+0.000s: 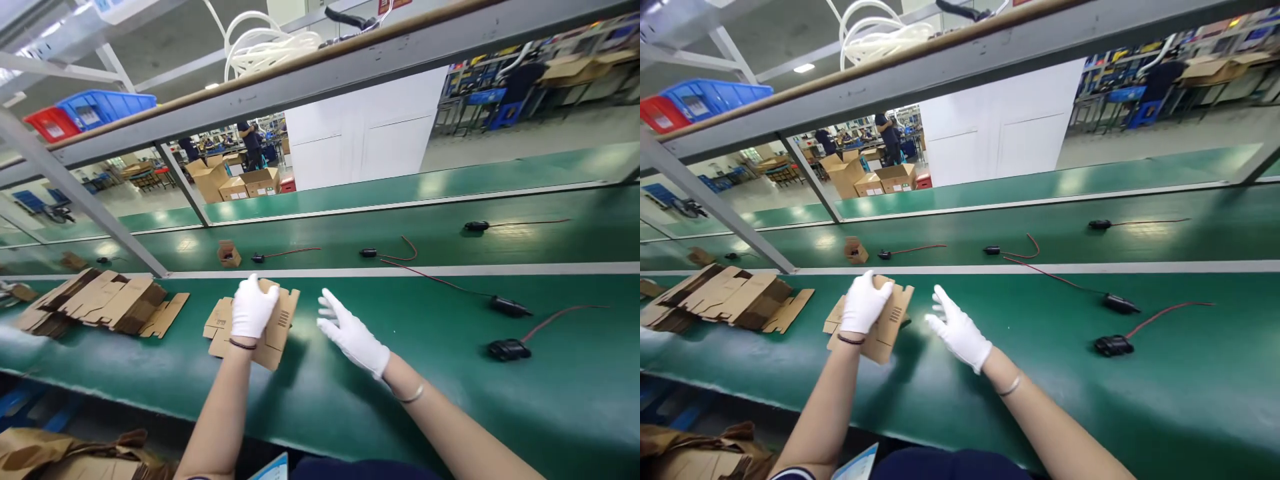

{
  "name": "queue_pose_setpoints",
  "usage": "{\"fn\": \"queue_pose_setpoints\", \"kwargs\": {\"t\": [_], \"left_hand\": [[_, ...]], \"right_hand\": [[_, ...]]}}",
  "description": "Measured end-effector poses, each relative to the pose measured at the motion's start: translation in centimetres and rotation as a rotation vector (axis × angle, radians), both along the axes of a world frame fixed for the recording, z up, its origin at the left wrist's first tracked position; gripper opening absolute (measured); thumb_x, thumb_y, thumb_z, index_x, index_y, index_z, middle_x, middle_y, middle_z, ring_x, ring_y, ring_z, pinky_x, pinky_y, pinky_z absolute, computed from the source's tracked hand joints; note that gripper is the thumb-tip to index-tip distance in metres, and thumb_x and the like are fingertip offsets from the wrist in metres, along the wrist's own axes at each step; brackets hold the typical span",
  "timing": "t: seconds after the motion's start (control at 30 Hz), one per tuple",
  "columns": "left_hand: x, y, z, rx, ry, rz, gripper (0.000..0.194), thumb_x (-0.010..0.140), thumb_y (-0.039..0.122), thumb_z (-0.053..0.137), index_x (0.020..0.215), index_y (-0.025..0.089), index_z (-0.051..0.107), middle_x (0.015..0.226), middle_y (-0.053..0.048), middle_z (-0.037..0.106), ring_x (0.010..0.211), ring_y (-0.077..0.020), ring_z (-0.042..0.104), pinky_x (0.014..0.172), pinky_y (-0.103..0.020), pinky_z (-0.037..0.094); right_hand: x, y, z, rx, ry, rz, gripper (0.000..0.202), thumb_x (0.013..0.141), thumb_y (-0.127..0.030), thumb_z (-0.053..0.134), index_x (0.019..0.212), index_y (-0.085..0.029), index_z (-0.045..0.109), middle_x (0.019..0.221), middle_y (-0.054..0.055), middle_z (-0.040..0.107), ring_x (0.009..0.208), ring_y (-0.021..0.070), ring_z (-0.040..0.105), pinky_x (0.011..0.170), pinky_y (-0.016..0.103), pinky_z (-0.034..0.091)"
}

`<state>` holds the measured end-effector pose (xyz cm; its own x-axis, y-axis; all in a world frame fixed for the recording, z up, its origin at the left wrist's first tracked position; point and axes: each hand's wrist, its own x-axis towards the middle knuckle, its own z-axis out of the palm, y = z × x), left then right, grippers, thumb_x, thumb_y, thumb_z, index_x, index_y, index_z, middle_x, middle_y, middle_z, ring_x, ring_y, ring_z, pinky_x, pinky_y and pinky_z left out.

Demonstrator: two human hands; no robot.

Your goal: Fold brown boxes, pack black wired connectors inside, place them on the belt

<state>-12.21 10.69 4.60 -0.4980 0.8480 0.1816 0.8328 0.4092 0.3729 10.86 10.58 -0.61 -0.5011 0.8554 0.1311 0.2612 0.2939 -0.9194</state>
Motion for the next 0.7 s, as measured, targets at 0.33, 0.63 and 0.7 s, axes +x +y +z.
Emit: {"fn": "queue_pose_setpoints", "kwargs": {"t": [0.33,0.63,0.7], "left_hand": [[9.5,-2.9,-5.7,0.118,-1.366,-0.603,0.042,0.078,0.045,0.059,0.112,0.02,0.058,0.114,-0.011,0.063,0.1,-0.0225,0.062,0.085,-0.035,0.05],[11.4,-3.1,-8.0,0.527,-1.38,-0.338,0.037,0.072,0.05,0.065,0.076,0.021,0.044,0.083,0.001,0.055,0.08,-0.0131,0.056,0.081,-0.028,0.047],[11.8,-3.2,-7.9,0.576,-1.359,-0.322,0.035,0.077,0.053,0.058,0.073,0.021,0.043,0.075,0.002,0.052,0.07,-0.0124,0.054,0.074,-0.028,0.048]], "right_hand": [[0.2,3.5,-1.6,-0.05,0.051,-0.429,0.044,0.08,-0.046,0.054,0.112,-0.016,0.06,0.117,0.014,0.058,0.112,0.0273,0.053,0.103,0.046,0.036],[0.2,1.2,-1.5,-0.247,0.516,-0.339,0.04,0.085,-0.054,0.042,0.098,-0.02,0.058,0.091,0.004,0.064,0.085,0.0188,0.06,0.081,0.035,0.05],[-0.2,0.9,-1.4,-0.302,0.588,-0.341,0.041,0.084,-0.057,0.045,0.098,-0.02,0.056,0.085,0.002,0.062,0.077,0.0179,0.06,0.075,0.034,0.051]]}}
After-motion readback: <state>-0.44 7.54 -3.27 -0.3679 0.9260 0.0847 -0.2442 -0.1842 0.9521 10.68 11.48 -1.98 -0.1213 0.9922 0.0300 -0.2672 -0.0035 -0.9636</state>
